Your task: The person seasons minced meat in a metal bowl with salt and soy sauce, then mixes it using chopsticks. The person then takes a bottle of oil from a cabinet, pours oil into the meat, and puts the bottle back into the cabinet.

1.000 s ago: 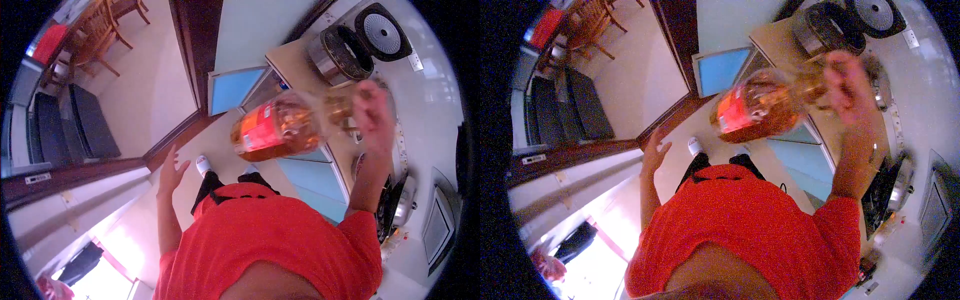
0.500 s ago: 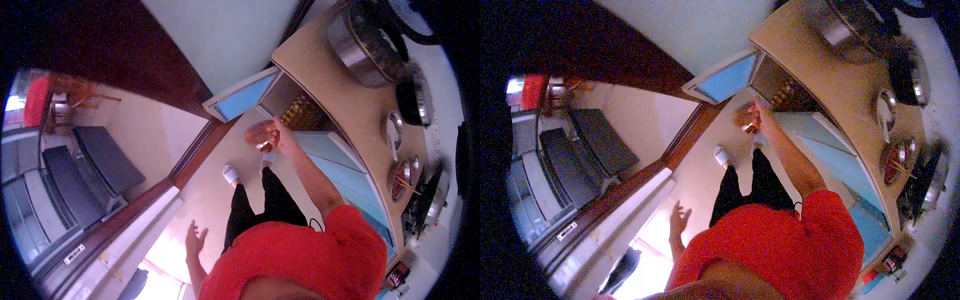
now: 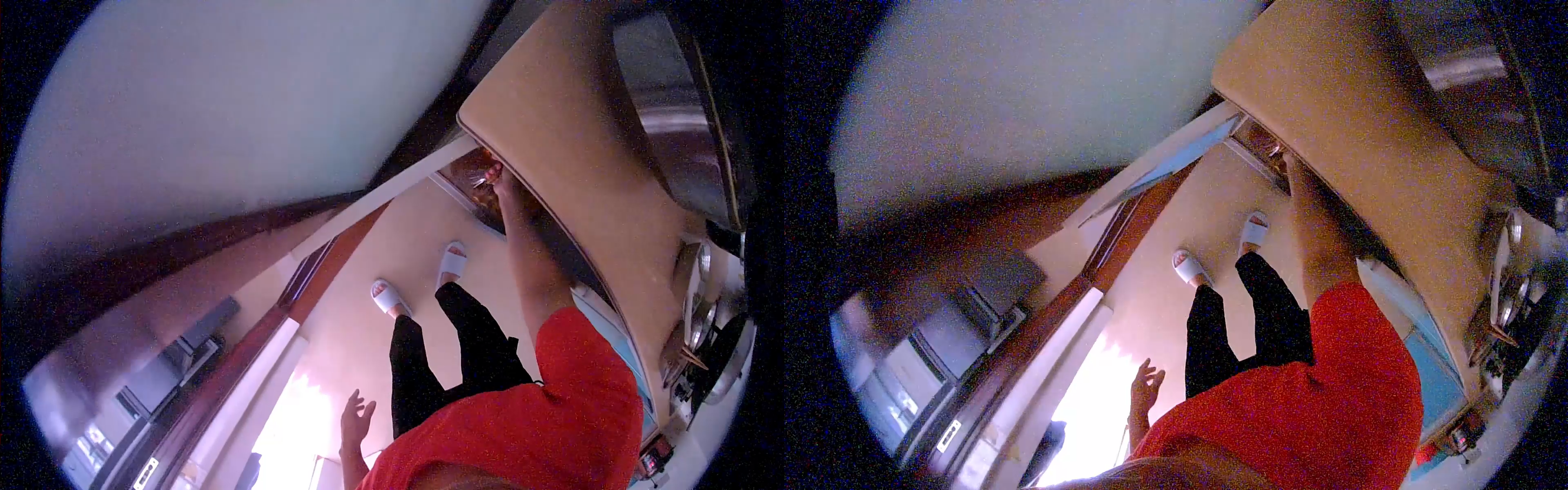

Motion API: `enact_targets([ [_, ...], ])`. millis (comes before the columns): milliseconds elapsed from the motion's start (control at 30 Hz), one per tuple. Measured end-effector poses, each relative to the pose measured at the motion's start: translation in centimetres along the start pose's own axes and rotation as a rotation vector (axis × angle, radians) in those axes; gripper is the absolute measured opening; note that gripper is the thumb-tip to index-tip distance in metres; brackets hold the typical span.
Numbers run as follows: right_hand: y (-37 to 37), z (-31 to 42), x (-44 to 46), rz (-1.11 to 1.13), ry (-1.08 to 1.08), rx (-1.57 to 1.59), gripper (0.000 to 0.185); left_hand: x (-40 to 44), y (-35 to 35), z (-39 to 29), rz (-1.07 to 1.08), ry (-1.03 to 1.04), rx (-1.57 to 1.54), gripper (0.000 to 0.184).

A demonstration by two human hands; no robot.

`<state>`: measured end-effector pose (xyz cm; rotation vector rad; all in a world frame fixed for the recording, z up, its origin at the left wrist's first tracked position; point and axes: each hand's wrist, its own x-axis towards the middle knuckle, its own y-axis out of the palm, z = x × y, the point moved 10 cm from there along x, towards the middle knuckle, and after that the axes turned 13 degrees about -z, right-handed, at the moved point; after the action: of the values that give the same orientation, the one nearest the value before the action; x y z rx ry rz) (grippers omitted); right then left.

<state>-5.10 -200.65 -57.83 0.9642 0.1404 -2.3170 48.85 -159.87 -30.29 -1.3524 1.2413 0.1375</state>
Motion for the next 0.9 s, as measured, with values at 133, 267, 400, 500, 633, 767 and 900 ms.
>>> enact_targets([
  [133, -0.3, 0.8, 2.2, -0.026, -0.026, -0.025, 0.039, 0.8, 0.3, 0.3, -0.003, 0.001, 0.011, 0.06],
  [267, -0.5, 1.1, 3.9, -0.051, -0.05, -0.051, 0.037, 1.6, 0.0, -0.4, -0.006, -0.009, 0.022, 0.06],
  [400, -0.1, 1.4, 4.2, -0.091, -0.097, -0.1, 0.035, 2.6, -0.5, -1.5, 0.017, 0.022, 0.039, 0.059],
  [500, 0.3, 3.0, 2.4, -0.137, -0.204, -0.205, 0.033, 2.8, -0.7, -3.5, -0.008, 0.184, 0.071, 0.059],
  [633, 4.5, 5.6, -6.9, -0.072, -0.511, -0.49, 0.032, 2.5, -3.0, -11.8, -0.054, 0.447, 0.129, 0.058],
  [767, 5.8, 0.7, -20.8, 0.406, -0.339, -0.71, 0.031, 1.2, -7.6, -24.9, -0.228, 0.814, 0.068, 0.057],
  [900, -4.0, 1.2, -34.3, 0.408, -0.151, -0.511, 0.025, -4.9, -11.0, -37.7, -0.399, 1.279, 0.021, 0.058],
])
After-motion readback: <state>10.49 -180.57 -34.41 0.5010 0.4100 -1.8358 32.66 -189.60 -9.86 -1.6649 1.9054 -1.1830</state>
